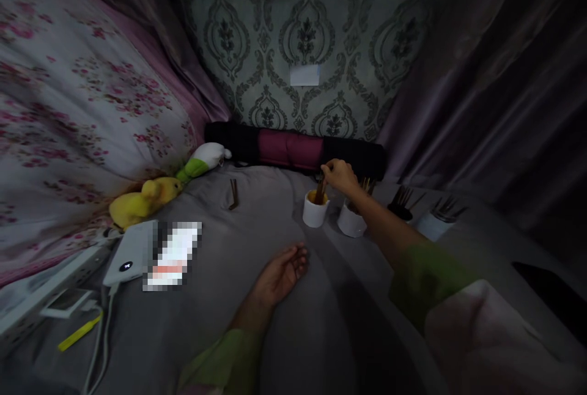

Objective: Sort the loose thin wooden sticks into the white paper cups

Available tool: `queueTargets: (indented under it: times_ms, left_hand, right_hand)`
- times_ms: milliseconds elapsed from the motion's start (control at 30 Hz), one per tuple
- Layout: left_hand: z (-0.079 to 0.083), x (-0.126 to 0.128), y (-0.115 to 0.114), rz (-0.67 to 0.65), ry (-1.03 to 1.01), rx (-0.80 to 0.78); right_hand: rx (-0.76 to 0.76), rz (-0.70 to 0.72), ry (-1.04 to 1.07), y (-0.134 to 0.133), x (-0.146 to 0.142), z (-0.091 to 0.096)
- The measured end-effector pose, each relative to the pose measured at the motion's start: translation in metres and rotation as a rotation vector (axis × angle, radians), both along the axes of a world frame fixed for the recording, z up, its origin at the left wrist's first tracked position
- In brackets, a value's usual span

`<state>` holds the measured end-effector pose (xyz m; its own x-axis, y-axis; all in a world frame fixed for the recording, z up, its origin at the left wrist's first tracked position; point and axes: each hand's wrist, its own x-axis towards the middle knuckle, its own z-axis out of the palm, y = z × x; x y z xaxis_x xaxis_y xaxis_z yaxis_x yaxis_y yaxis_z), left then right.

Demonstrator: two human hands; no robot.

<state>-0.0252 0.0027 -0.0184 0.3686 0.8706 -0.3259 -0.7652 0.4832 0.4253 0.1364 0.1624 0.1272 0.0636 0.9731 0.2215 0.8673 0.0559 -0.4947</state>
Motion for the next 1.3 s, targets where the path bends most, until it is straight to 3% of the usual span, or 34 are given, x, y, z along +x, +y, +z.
queueTargets:
  times_ms: [300, 600, 767, 900, 1100, 1300]
  left_hand:
    - [0.002, 0.002, 0.001, 0.024, 0.033, -0.011]
    - [0.006, 0.002, -0.001, 0.031, 0.075, -0.034]
    - [0.002, 0.001, 0.001, 0.025, 0.067, -0.022]
    - [0.001, 0.000, 0.001, 0.014, 0.059, -0.007]
    - [0.004, 0.001, 0.001, 0.027, 0.071, -0.021]
    - [0.014, 0.005, 0.008, 0.046, 0.110, -0.185]
  right_hand:
    - [0.182, -0.047, 0.168, -0.012, 0.015, 0.001]
    - [0.340, -0.044, 0.528, -0.042, 0.010, -0.041]
    - [0.228, -0.010, 0.704, -0.069, -0.003, -0.064]
    - [0.074, 0.000, 0.832, -0.090, -0.020, -0.096]
    - [-0.016, -0.009, 0.770, -0.106, -0.038, -0.146]
    - [0.049, 0.053, 0.658, -0.116, -0.036, -0.153]
